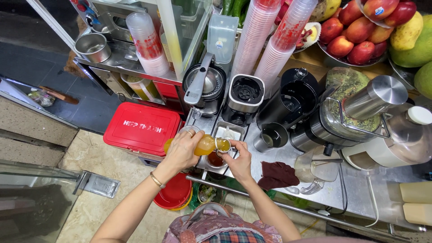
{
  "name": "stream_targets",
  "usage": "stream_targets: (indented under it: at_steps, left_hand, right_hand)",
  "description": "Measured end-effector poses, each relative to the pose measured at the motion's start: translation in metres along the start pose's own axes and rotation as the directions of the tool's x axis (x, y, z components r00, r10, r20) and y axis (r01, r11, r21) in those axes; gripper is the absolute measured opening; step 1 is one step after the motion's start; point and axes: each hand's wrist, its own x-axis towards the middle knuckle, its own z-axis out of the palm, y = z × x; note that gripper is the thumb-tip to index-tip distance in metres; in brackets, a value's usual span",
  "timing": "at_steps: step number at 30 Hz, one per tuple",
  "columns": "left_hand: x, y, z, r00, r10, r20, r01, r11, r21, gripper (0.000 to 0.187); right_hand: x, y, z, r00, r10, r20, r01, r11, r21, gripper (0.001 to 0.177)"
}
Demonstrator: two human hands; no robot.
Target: Preparing and packaging multiple flavored beverages from a refrigerator and service counter.
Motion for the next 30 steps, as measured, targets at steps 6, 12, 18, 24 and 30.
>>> stream_targets:
  at_steps: [6, 12, 18, 24, 30]
  left_hand:
    - [-0.002, 0.001, -0.001, 1.0, -0.009, 0.001, 0.009, 1.0, -0.004, 0.063]
    - [-0.003, 0.003, 0.005, 0.999, -0.022, -0.025, 0.021, 0.999, -0.046, 0.06]
    - [-0.013, 0.003, 0.033, 0.993, -0.111, -0.051, 0.086, 0.932, -0.353, 0.061]
    - [-0.03, 0.015, 0.062, 0.971, -0.224, -0.082, 0.13, 0.786, -0.605, 0.061]
    - [-0.05, 0.011, 0.075, 0.945, -0.305, -0.12, 0.153, 0.732, -0.663, 0.06]
  right_hand:
    - [-0.001, 0.002, 0.0, 1.0, -0.012, 0.001, 0.012, 1.0, -0.004, 0.044]
    - [0.001, -0.003, -0.004, 0.999, -0.041, -0.009, 0.041, 0.999, 0.011, 0.044]
    - [0.0, 0.01, -0.008, 0.999, 0.018, 0.029, -0.018, 1.0, 0.023, 0.044]
    - [-0.005, 0.02, -0.017, 0.995, 0.07, 0.072, -0.069, 0.998, -0.004, 0.046]
    - [0.007, 0.017, -0.033, 0.999, 0.002, 0.045, 0.006, 0.985, -0.171, 0.044]
